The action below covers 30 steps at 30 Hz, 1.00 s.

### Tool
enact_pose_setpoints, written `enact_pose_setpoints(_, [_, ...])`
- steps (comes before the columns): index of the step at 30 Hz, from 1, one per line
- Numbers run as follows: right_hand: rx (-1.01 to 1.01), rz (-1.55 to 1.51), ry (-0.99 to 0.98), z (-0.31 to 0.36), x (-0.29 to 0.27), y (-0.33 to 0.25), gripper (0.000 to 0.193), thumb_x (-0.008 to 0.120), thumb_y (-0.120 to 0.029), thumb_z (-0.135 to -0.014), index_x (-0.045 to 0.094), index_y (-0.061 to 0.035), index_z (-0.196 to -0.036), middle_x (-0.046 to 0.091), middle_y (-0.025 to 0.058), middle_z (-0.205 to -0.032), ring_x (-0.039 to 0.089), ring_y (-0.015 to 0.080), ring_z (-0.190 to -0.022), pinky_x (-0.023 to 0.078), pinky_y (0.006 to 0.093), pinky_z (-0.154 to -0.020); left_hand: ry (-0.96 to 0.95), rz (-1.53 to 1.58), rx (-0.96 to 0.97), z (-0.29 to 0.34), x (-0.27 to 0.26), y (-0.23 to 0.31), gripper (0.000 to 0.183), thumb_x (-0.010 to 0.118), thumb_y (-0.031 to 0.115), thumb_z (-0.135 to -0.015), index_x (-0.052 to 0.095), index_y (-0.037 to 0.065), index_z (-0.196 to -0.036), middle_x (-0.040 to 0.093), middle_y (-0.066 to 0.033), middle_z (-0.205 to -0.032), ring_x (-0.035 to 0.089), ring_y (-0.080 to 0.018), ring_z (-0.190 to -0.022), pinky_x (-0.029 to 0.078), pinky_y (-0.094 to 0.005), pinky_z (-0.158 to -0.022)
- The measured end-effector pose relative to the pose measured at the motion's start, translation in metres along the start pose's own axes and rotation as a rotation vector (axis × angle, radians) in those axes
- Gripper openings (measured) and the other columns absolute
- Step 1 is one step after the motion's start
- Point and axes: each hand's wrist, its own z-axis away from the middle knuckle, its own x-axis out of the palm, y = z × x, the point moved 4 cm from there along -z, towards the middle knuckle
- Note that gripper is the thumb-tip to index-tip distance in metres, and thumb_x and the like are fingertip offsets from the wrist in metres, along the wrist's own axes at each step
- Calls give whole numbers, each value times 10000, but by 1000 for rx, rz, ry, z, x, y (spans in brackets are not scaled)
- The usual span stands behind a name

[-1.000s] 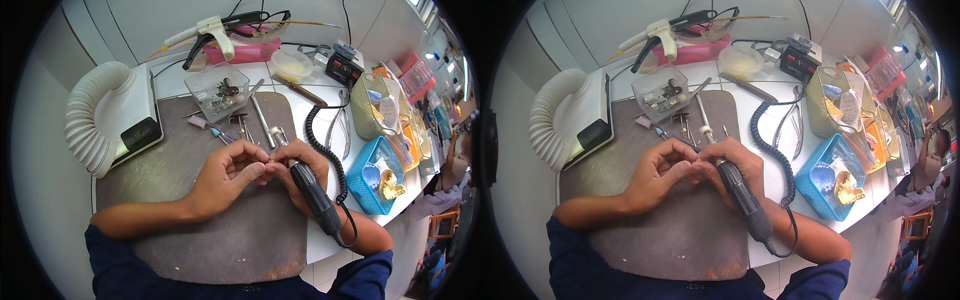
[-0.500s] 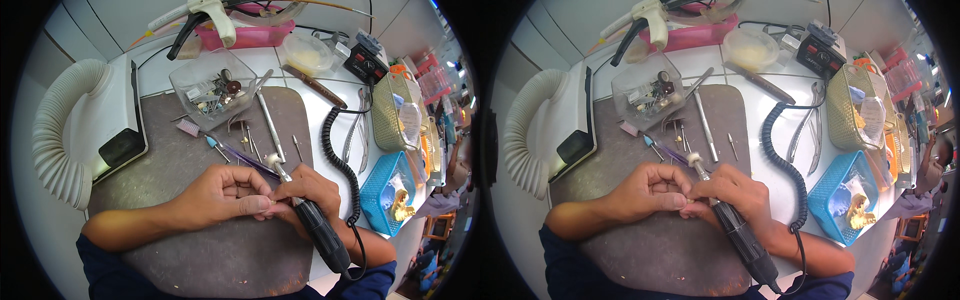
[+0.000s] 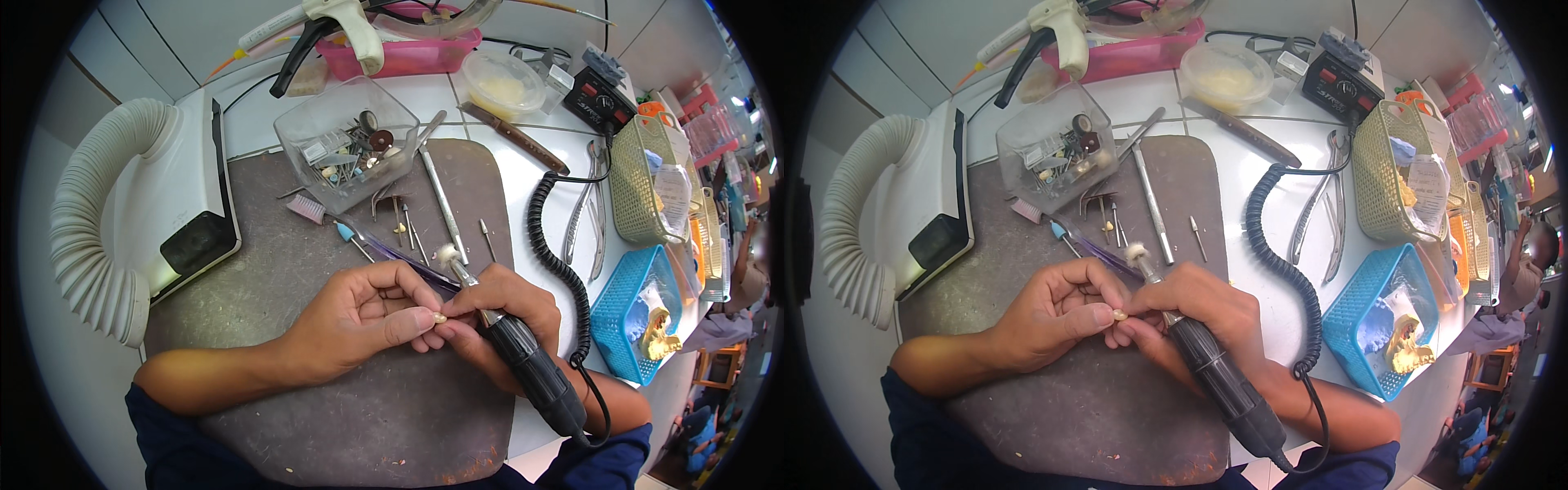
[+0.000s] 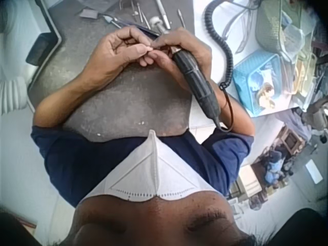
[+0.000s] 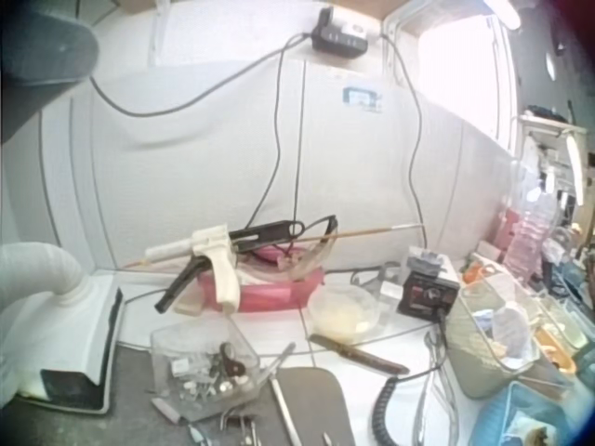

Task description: The person uses a rotary polishing tool to smooth and finish a small, light-colored dental prosthesis held in their left hand. The person repeatedly rotates the object to access different surfaces while applying the tool with their right hand. The work is performed at a bench with various dental tools and containers visible.

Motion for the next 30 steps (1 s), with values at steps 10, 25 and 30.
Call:
enact_pose_setpoints(10, [-47,23,-8,3,0,2,197,747,12,-706,658,-27,-877,650,72,-757,549,137,-609,413,250,-552,22,-12,14,0,1,1,136,585,17,-886,520,-13,-1003,591,-121,-948,625,-158,-836,530,-268,-756])
enact_pose_setpoints(25, [-4,28,16,2,0,1,176,771,-28,-687,660,-52,-821,628,66,-715,602,162,-621,454,258,-561,24,-16,81,0,-2,-1,140,596,6,-876,515,5,-989,575,-118,-985,616,-147,-838,528,-258,-748])
enact_pose_setpoints(30, [206,-7,75,10,-10,6,113,712,-119,-806,645,-30,-826,600,57,-675,567,112,-604,404,231,-540,27,7,92,0,0,0,107,583,14,-888,516,21,-971,588,-127,-994,609,-146,-845,514,-256,-750])
